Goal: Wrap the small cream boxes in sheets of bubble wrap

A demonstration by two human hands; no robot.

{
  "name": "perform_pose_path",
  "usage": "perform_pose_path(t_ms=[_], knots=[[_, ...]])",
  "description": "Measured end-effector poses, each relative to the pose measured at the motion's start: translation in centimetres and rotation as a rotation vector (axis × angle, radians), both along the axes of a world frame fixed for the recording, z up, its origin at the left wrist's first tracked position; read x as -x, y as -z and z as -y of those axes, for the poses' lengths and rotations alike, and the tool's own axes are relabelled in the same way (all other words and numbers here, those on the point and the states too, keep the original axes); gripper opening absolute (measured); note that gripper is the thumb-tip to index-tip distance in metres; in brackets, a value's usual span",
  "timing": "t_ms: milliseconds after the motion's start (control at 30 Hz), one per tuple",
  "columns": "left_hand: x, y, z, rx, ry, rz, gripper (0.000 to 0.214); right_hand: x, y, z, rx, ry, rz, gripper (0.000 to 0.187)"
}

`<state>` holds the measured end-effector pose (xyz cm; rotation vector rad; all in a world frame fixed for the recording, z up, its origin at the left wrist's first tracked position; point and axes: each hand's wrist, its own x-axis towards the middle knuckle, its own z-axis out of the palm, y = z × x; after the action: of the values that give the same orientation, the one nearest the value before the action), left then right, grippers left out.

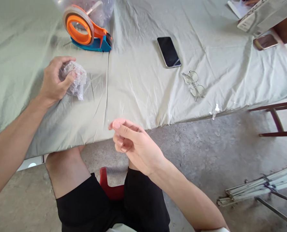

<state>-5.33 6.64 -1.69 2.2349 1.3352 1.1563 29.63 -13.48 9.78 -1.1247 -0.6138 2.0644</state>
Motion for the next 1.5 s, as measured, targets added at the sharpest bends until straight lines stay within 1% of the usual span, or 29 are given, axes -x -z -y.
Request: perform_pose_path(t_ms=[100, 167, 200, 233, 267, 300, 333, 400, 433, 467, 500, 567, 700, 767, 900, 967, 1000, 1133, 1200, 1267, 1300, 1367, 1433, 1500], knots=[[-0.1, 0.1, 0.0, -0.03, 0.002, -0.007, 0.081, -0.4, 1.0, 0.6, -0.131, 0.098, 0.19, 0.022], [0.0, 0.2, -0.1, -0.045, -0.004, -0.012, 0.085, -1.3, 2.0, 1.1, -0.284, 0.219, 0.392, 0.014], [0.0, 0.2, -0.1, -0.049, -0.004, -0.017, 0.087, -2.0, 2.6, 1.3, -0.395, 0.294, 0.52, 0.01], [0.0, 0.2, -0.1, -0.051, -0.002, -0.022, 0.09, -2.8, 3.4, 1.5, -0.529, 0.361, 0.663, 0.009], [-0.1, 0.1, 0.0, -0.054, 0.001, -0.028, 0.092, -3.8, 4.3, 1.5, -0.682, 0.417, 0.81, 0.015], [-0.2, -0.1, 0.2, -0.056, 0.0, -0.04, 0.092, -4.9, 5.2, 1.4, -0.861, 0.445, 0.942, 0.023], [-0.3, -0.4, 0.4, -0.056, 0.0, -0.057, 0.09, -6.0, 6.2, 1.2, -1.045, 0.431, 1.042, 0.03], [-0.8, -1.0, 1.0, -0.063, -0.027, -0.107, 0.085, -8.0, 8.1, 0.7, -1.437, 0.347, 1.126, 0.042], [-1.0, -1.4, 1.3, -0.071, -0.042, -0.129, 0.087, -8.8, 9.0, 0.5, -1.573, 0.271, 1.155, 0.043], [-1.3, -1.7, 1.5, -0.074, -0.067, -0.14, 0.089, -9.5, 9.7, 0.2, -1.672, 0.185, 1.177, 0.04], [-1.5, -2.0, 1.7, -0.067, -0.084, -0.15, 0.091, -10.0, 10.2, 0.1, -1.736, 0.102, 1.197, 0.036], [-1.7, -2.3, 1.9, -0.038, -0.103, -0.168, 0.094, -10.6, 11.0, 0.1, -1.781, -0.014, 1.236, 0.028], [-1.6, -2.4, 1.8, -0.016, -0.104, -0.21, 0.093, -11.4, 11.6, 0.6, -1.826, -0.031, 1.323, 0.02], [-1.4, -2.3, 1.7, -0.027, -0.095, -0.222, 0.092, -11.9, 11.7, 1.1, -1.83, -0.074, 1.367, 0.016], [-1.1, -1.7, 1.3, -0.074, -0.069, -0.196, 0.094, -12.8, 11.4, 1.9, -1.766, -0.223, 1.38, 0.011], [-1.0, -1.4, 1.1, -0.081, -0.058, -0.187, 0.095, -12.8, 10.8, 2.1, -1.714, -0.267, 1.36, 0.016], [-0.9, -1.2, 1.0, -0.079, -0.053, -0.183, 0.096, -12.7, 10.5, 2.1, -1.677, -0.268, 1.346, 0.021], [-0.9, -0.9, 0.6, -0.054, -0.035, -0.157, 0.098, -11.9, 9.0, 1.2, -1.49, -0.213, 1.218, 0.038], [-1.0, -1.1, 0.8, -0.047, -0.045, -0.157, 0.097, -11.5, 7.9, 0.1, -1.386, -0.219, 1.135, 0.044], [-1.2, -1.5, 1.2, -0.039, -0.059, -0.178, 0.093, -10.8, 6.6, -1.2, -1.322, -0.223, 1.078, 0.046], [-1.4, -1.7, 1.5, -0.036, -0.063, -0.196, 0.09, -10.3, 5.8, -2.0, -1.321, -0.207, 1.06, 0.046], [-1.7, -2.2, 2.1, -0.029, -0.061, -0.24, 0.083, -8.6, 4.1, -3.8, -1.351, -0.11, 1.048, 0.044], [-2.3, -2.5, 2.8, -0.054, -0.032, -0.27, 0.081, -6.1, 2.8, -5.9, -1.37, 0.022, 1.001, 0.045], [-3.0, -2.7, 3.6, -0.094, 0.012, -0.25, 0.081, -2.9, 2.2, -8.6, -1.381, 0.087, 0.931, 0.039]])
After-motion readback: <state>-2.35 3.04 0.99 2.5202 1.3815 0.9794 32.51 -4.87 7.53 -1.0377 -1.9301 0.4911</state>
